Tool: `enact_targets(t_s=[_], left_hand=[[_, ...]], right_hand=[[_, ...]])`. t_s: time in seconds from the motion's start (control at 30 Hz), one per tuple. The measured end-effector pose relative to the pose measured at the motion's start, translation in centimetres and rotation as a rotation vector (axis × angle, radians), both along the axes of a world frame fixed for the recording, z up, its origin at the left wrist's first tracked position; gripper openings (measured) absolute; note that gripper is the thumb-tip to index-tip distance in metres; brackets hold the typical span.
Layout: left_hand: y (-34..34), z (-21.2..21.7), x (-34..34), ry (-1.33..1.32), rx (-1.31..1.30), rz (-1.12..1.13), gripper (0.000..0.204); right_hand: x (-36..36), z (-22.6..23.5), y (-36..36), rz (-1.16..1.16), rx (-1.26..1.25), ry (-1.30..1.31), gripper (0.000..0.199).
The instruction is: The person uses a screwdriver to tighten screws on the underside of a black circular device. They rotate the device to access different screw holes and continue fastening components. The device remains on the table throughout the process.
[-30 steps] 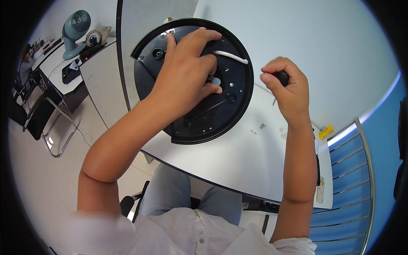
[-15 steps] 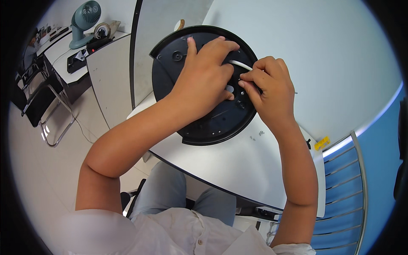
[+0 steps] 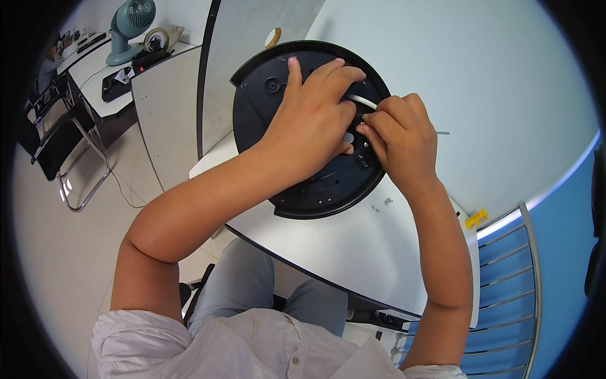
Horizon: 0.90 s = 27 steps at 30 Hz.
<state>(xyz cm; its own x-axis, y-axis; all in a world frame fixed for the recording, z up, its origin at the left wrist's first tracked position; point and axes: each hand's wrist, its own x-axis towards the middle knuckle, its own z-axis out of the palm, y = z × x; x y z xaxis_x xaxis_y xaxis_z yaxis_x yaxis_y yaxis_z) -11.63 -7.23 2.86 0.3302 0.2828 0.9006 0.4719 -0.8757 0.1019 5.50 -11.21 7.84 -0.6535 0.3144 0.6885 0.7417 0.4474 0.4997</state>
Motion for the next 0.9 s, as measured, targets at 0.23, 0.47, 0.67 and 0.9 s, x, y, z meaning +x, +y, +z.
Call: enact_targets(t_s=[0.23,0.47,0.67,0.9], left_hand=[[0.0,0.0,-0.1,-0.007,-0.003,-0.002,0.030],[-0.1,-0.1,-0.1,-0.002,0.000,0.009,0.030],[-0.1,-0.1,0.0,-0.005,0.000,0.022,0.030],[-0.1,-0.1,-0.1,-0.006,0.003,0.029,0.031]], right_hand=[[0.3,-0.3,-0.1,0.025,0.041,-0.002,0.016],[-0.9,-0.1,-1.0,-0.069,-0.017,0.017,0.016],[-1.3,-0.5,-1.0,-0.166,0.068,-0.013,0.012],[-1.2,-0.8,-1.2,-0.176,0.065,-0.014,0.012]])
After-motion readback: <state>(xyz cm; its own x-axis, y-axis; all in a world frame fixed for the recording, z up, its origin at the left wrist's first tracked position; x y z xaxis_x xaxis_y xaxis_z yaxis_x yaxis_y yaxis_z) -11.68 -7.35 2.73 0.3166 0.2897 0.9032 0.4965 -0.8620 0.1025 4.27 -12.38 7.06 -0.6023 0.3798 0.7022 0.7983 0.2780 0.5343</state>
